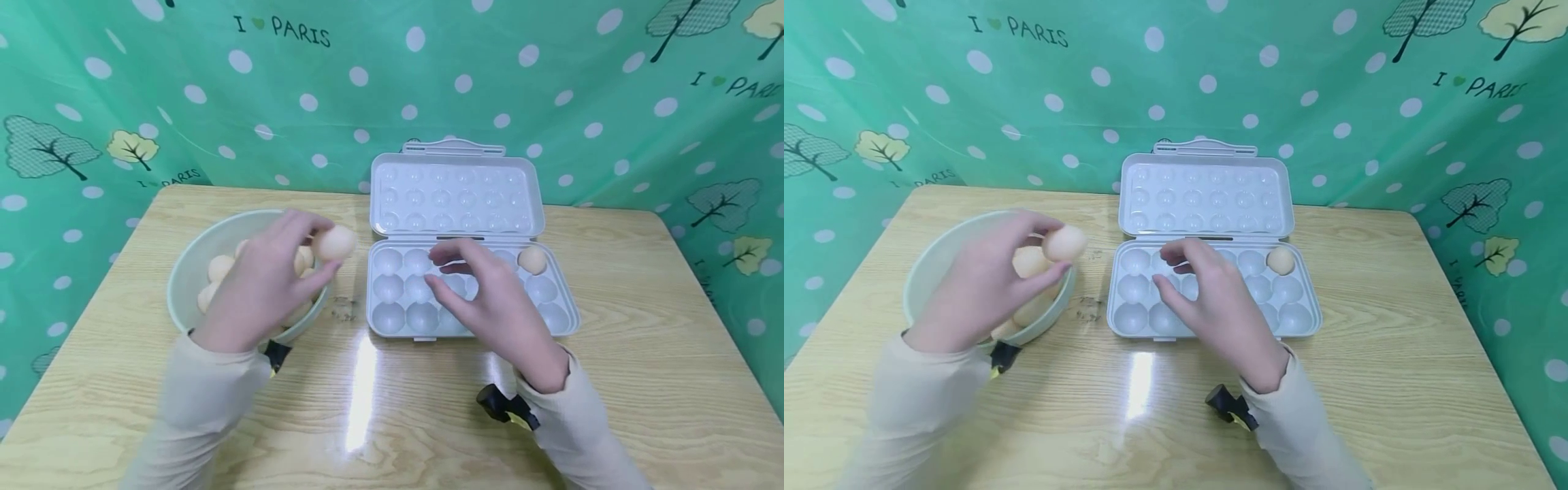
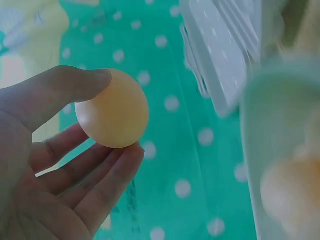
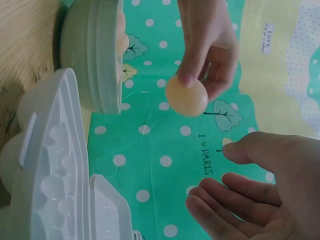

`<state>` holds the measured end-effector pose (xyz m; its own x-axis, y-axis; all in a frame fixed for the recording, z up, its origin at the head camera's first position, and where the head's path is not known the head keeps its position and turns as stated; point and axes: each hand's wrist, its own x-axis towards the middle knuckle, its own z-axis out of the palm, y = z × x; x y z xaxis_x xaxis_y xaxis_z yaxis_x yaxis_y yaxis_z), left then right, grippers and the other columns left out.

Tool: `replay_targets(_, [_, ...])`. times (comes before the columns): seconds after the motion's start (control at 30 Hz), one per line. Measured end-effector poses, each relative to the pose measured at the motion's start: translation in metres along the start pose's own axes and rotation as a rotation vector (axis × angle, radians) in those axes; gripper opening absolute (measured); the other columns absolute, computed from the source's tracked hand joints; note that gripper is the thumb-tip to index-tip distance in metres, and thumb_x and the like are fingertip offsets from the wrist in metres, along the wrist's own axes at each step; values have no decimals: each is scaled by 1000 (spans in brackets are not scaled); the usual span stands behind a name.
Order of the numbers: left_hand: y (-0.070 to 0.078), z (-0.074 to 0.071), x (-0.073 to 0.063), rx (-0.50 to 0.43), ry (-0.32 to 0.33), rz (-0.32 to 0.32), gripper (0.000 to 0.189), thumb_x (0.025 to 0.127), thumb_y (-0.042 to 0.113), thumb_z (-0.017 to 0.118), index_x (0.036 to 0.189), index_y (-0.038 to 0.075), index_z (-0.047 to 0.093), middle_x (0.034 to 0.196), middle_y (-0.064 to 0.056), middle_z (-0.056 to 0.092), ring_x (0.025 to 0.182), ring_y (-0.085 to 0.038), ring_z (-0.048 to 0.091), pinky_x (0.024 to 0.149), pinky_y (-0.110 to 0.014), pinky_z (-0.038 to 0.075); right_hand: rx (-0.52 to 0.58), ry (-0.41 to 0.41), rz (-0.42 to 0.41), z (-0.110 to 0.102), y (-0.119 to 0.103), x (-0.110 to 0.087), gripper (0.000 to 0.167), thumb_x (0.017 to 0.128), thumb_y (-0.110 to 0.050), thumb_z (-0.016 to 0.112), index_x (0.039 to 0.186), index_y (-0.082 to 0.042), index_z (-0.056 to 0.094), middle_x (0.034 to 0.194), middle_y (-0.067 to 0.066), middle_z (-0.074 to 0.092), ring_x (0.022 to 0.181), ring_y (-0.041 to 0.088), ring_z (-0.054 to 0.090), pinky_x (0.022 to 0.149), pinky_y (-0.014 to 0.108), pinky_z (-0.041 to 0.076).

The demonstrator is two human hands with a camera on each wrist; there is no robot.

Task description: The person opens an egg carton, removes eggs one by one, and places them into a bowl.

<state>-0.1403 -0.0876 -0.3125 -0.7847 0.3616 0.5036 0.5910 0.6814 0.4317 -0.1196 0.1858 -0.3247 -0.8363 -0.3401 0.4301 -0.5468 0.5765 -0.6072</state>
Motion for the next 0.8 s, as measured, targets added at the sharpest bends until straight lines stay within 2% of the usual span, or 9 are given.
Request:
replay_targets(0.13, [-14, -10, -1, 31, 43, -51, 34, 83, 2, 76, 113, -2, 61, 105, -13, 65, 97, -27, 63, 87, -40, 52, -14, 18, 13, -4, 4, 0, 24, 91, -8, 71, 113, -3, 61, 107, 6, 67, 101, 19, 67, 93, 32, 55])
replay_targets(0.27, [-21, -17, -3, 36, 53, -92, 36, 83, 3, 77, 115, -2, 61, 107, -13, 64, 99, -27, 62, 87, -40, 50, -10, 26, 28, -7, 8, 0, 24, 91, -6, 70, 113, -2, 61, 106, 6, 67, 101, 20, 67, 93, 31, 55])
replay_targets(0.37, [-25, -20, -4, 37, 42, -124, 36, 84, 5, 76, 117, -1, 61, 109, -13, 64, 100, -27, 61, 87, -41, 49, -21, 32, 39, -10, 10, 1, 25, 91, -6, 70, 114, -1, 61, 107, 7, 66, 101, 21, 67, 93, 32, 55])
replay_targets(0.63, [-35, -31, -6, 41, -16, -280, 36, 89, 9, 73, 121, 2, 60, 116, -14, 61, 109, -31, 56, 95, -48, 45, -90, 73, 74, -23, 17, 1, 23, 92, -6, 69, 112, 0, 61, 107, 9, 68, 99, 23, 69, 91, 34, 56])
replay_targets(0.8, [-41, -37, -8, 45, -36, -330, 38, 90, 11, 72, 124, 1, 59, 119, -15, 61, 112, -33, 56, 97, -50, 45, -56, 116, 122, -39, 18, -1, 22, 93, -5, 67, 113, 0, 60, 109, 10, 65, 101, 23, 67, 92, 25, 54])
